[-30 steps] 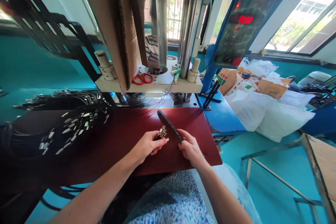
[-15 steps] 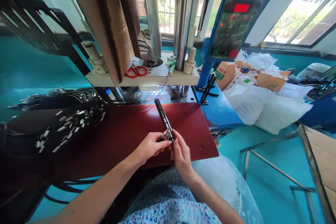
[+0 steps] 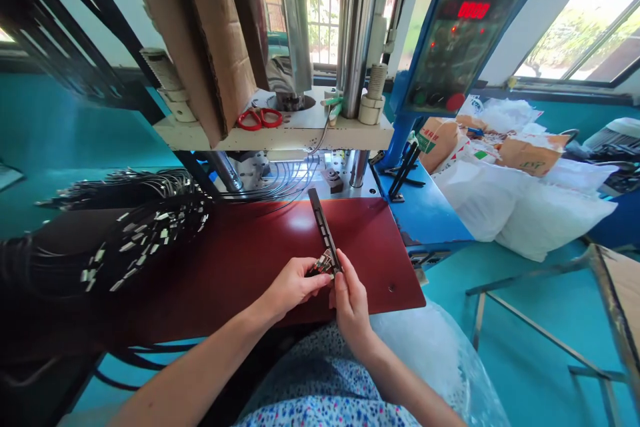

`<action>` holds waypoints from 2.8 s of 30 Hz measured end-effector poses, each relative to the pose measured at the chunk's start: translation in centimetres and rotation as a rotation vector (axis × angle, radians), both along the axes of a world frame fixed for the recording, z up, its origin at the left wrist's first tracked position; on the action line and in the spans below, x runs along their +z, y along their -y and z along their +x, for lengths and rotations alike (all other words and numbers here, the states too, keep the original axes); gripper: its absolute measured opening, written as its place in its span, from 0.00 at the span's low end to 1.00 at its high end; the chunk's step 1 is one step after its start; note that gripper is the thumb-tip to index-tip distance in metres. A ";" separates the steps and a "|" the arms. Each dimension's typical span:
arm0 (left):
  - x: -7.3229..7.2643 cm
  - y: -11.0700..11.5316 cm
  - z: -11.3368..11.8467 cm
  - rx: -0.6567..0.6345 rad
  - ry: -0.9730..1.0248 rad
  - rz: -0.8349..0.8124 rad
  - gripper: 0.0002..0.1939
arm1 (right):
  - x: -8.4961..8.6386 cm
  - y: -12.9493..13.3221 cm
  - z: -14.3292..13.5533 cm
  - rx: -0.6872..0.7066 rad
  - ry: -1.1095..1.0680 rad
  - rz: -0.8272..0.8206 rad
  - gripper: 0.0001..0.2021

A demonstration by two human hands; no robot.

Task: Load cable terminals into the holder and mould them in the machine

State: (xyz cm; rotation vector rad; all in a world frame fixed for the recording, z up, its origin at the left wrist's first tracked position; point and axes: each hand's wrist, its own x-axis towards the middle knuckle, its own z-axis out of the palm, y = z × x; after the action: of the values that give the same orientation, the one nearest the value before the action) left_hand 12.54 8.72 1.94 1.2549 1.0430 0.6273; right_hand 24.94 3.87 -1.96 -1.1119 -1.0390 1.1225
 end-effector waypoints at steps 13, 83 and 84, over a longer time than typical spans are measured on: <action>-0.4 -0.3 0.3 0.003 0.008 0.069 0.10 | -0.7 0.0 0.3 0.010 0.175 0.024 0.23; -0.1 -2.9 -3.7 0.038 0.585 -0.353 0.16 | -0.3 0.0 0.9 0.030 -0.161 -0.066 0.20; -0.2 -2.9 -3.7 0.065 0.610 -0.363 0.15 | -0.2 0.0 0.9 0.032 -0.166 -0.069 0.20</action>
State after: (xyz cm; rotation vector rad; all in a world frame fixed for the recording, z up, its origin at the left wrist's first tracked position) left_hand 8.81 11.61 1.70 0.6483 0.6450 0.7683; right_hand 25.86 3.82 -2.18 -1.0401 -0.8965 1.2625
